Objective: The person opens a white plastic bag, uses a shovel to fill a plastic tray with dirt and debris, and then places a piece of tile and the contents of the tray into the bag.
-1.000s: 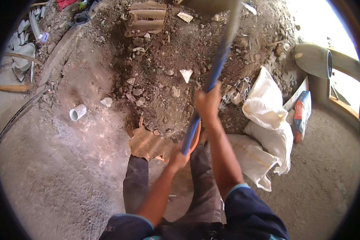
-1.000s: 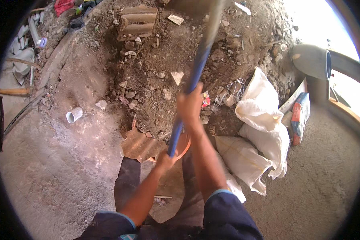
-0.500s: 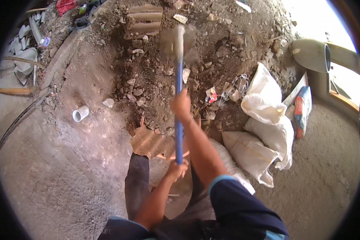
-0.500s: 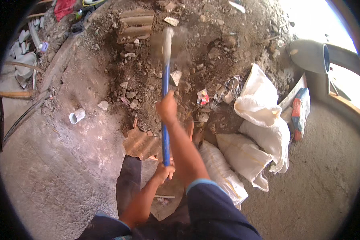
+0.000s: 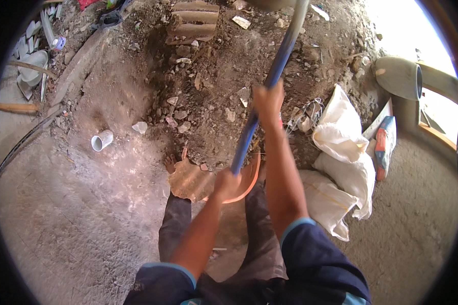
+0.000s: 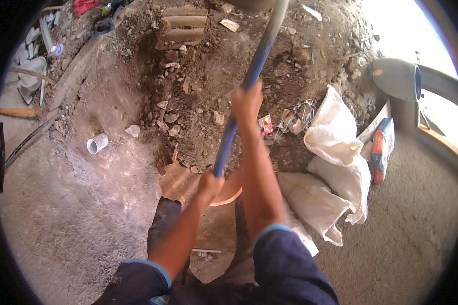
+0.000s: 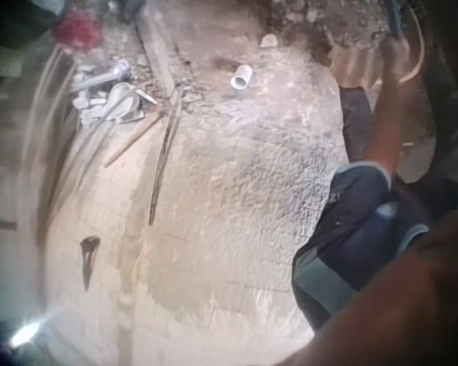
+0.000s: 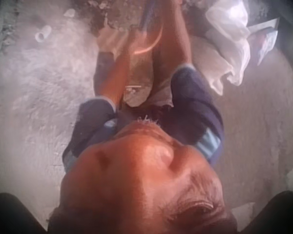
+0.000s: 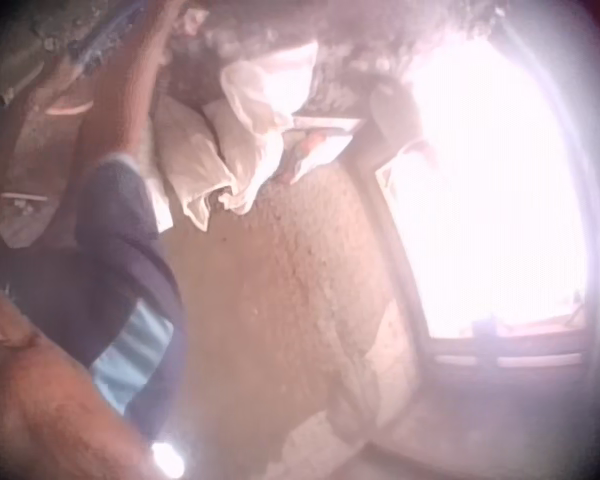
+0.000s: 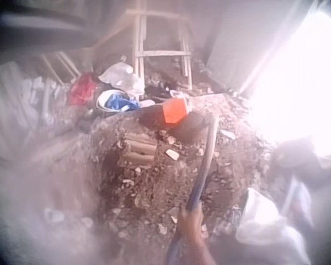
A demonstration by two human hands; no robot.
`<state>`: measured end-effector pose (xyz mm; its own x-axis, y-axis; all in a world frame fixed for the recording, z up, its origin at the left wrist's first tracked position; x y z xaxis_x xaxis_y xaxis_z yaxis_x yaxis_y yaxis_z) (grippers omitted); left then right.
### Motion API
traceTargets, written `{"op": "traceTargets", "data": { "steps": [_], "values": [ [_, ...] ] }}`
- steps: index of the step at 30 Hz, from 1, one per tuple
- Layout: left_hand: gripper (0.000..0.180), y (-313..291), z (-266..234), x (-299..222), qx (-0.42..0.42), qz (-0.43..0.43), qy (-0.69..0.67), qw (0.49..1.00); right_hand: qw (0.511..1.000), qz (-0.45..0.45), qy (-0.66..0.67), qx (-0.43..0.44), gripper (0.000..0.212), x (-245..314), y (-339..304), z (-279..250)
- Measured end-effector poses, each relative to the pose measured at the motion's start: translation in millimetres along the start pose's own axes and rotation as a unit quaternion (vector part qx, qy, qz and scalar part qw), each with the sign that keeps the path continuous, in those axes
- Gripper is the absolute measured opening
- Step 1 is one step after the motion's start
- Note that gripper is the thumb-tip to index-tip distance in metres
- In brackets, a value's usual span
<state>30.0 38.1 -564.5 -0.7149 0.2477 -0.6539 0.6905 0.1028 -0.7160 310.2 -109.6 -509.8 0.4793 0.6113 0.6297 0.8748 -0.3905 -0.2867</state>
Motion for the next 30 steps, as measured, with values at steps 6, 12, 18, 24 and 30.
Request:
{"op": "traceTargets", "data": {
  "steps": [6, 12, 18, 24, 30],
  "values": [
    [0.023, 72.1, -10.2, -0.6, 0.101, -0.125, -0.064, 0.985, 0.994, 0.060, -0.047, 0.083, 0.032, 6.7, 78.2, 84.6],
    [0.008, -9.8, 8.1, -8.6, 0.164, -0.217, -0.400, 0.875, 0.977, 0.026, -0.187, 0.098, 0.039, 50.3, 11.4, 89.1],
    [0.006, -121.4, 24.0, 11.4, 0.172, -0.274, -0.394, 0.860, 0.965, 0.077, -0.191, 0.160, 0.037, -34.5, -70.8, 80.1],
    [0.005, -248.0, 26.6, 140.7, 0.087, -0.354, -0.209, 0.907, 0.958, 0.110, -0.163, 0.207, 0.037, -100.2, -203.1, 44.3],
    [0.018, -217.8, 10.8, 107.4, 0.060, -0.195, 0.023, 0.979, 0.995, 0.067, -0.040, 0.069, 0.028, -67.4, -198.2, -40.9]
  ]
}}
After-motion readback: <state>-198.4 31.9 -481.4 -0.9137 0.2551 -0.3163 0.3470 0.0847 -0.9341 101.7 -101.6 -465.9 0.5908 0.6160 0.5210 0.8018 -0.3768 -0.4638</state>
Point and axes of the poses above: each hand's wrist, its own y-axis towards the middle knuckle, its own z-axis out of the palm, x = y × z, the point moved 10 cm from there along y, towards the middle knuckle, and after that the axes turned 12 degrees about -y, right-handed, at the moved point
